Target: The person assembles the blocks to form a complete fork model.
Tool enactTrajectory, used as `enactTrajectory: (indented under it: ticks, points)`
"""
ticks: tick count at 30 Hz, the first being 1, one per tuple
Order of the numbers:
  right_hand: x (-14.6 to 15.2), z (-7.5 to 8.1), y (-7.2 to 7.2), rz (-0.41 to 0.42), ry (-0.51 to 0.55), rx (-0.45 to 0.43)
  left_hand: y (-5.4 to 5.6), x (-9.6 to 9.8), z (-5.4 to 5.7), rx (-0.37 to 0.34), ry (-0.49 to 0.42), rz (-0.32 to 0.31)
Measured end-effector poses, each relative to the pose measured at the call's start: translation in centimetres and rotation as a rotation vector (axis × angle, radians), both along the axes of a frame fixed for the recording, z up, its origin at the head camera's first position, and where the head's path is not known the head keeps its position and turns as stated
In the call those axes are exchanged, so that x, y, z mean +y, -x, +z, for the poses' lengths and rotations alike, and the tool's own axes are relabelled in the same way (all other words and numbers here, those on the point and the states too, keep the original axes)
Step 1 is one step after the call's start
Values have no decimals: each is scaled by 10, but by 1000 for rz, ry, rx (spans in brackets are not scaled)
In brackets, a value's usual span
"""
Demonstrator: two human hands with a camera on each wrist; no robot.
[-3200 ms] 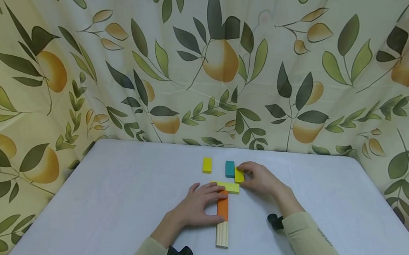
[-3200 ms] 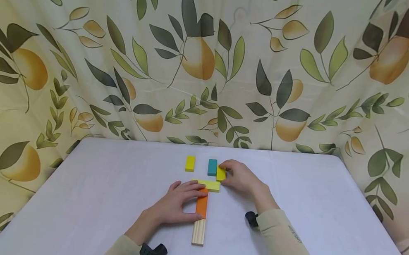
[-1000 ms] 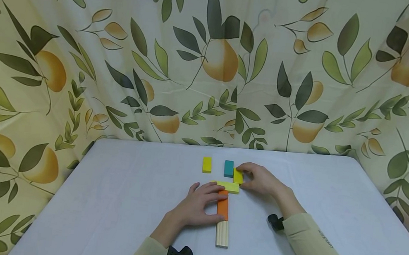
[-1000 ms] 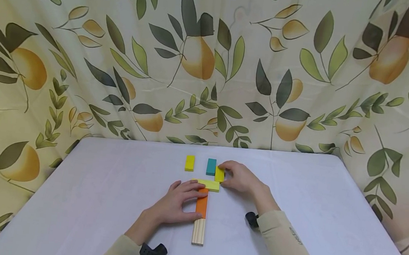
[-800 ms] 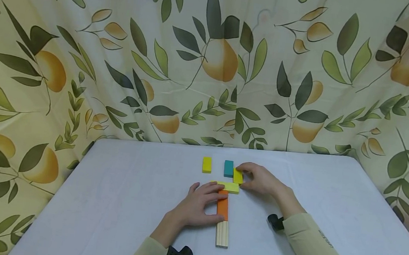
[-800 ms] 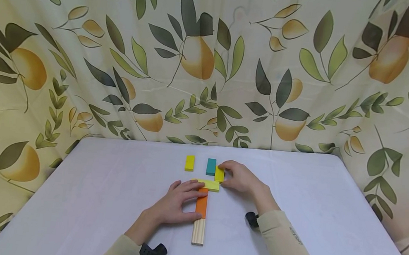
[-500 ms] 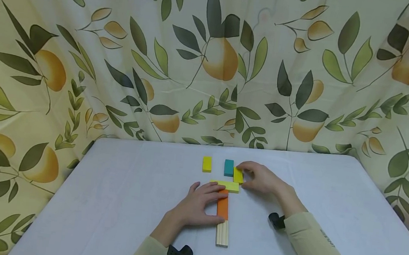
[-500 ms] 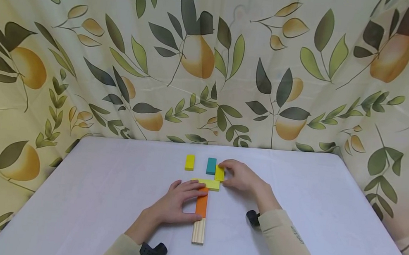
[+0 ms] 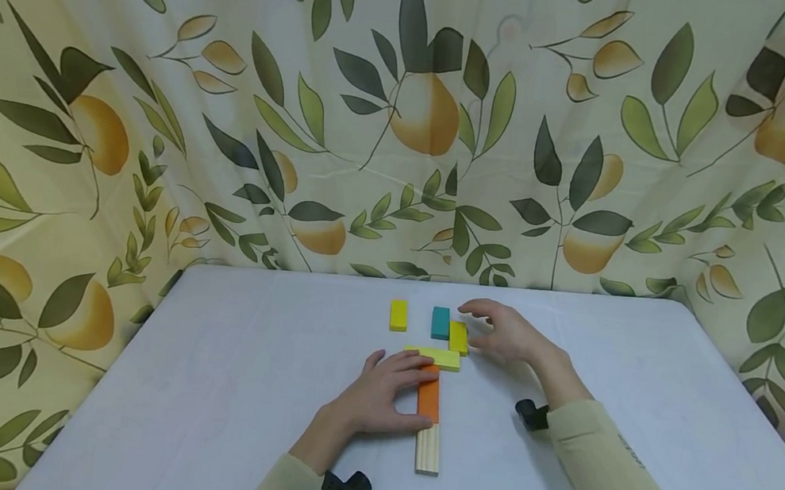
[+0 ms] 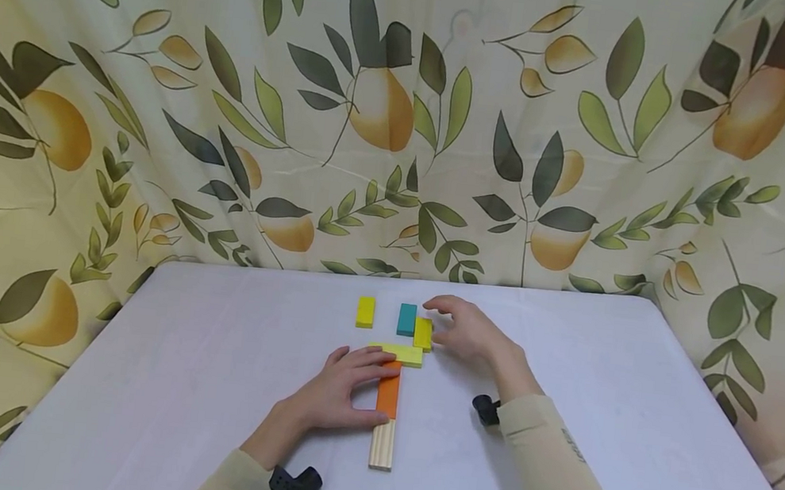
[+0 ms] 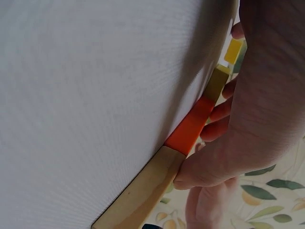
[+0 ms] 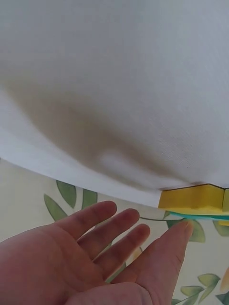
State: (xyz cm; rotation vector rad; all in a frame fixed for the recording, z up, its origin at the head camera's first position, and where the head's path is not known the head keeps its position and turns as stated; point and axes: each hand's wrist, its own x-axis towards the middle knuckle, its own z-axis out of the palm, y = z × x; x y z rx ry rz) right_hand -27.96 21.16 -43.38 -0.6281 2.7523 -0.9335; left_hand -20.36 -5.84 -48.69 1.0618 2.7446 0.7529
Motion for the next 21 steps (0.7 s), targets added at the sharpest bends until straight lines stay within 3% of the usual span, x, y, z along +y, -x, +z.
enactTrajectory:
  ticks: [21]
  points:
    - [-22, -3, 18, -16, 15, -24, 0, 1, 0, 20, 9, 1]
